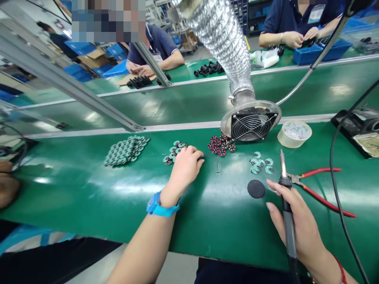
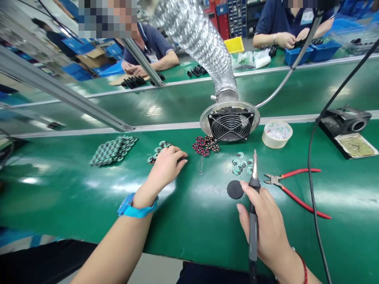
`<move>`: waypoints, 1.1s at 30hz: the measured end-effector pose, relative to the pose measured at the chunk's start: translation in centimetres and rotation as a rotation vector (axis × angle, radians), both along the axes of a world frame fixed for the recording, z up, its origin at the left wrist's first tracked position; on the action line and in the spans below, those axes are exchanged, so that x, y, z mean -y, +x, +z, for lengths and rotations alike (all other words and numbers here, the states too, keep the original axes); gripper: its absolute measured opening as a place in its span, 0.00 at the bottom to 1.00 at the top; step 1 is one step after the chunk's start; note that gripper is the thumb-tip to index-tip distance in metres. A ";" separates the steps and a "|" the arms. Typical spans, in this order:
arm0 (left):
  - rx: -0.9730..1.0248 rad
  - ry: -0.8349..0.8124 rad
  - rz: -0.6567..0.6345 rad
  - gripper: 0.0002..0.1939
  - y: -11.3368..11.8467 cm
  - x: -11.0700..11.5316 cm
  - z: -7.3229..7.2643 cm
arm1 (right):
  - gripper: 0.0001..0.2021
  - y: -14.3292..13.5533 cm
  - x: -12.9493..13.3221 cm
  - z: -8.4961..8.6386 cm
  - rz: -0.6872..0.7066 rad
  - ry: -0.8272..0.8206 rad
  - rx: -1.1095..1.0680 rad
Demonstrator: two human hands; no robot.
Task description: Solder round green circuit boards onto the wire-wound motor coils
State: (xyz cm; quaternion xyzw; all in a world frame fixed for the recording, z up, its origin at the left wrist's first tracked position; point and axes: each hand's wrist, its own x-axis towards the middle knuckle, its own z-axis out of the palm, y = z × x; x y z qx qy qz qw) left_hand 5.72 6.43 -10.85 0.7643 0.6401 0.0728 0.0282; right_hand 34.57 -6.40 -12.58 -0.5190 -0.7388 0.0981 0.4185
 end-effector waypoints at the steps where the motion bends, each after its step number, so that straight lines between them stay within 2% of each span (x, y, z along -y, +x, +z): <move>1: -0.017 0.003 0.004 0.10 -0.2 -0.1 0.0 | 0.23 0.0 0.0 0.0 -0.002 0.004 -0.005; 5: -0.037 0.078 0.068 0.14 -0.4 -0.6 -0.1 | 0.22 0.1 0.0 0.0 -0.007 0.019 -0.009; 9: 0.045 0.073 0.026 0.16 1.3 -1.6 -0.6 | 0.20 0.1 0.0 0.0 0.002 0.023 -0.007; 13: 0.178 0.039 0.017 0.10 2.5 -2.7 -1.7 | 0.19 0.2 0.0 -0.2 0.000 -0.011 0.005; 16: 0.314 0.032 0.051 0.04 2.1 -2.6 -1.6 | 0.17 0.2 0.0 -0.3 0.000 -0.014 0.003; 20: 0.565 -0.070 0.014 0.05 2.5 -0.7 0.0 | 0.16 0.0 -0.1 -0.2 0.033 -0.017 0.007; 23: 0.763 -0.252 -0.098 0.10 4.9 1.6 1.0 | 0.19 -0.7 -0.2 -0.2 0.043 -0.003 0.023; 25: 0.993 -0.454 -0.191 0.09 7.1 3.3 1.3 | 0.22 -1.2 -0.2 -0.4 0.033 0.028 0.039; 29: 0.966 -0.543 -0.306 0.05 10.1 6.2 1.5 | 0.24 -2.2 -0.1 -0.6 -0.018 0.057 0.090; 33: 0.996 -0.669 -0.350 0.05 10.3 7.6 1.6 | 0.20 -2.3 -0.1 -0.5 -0.041 0.013 0.070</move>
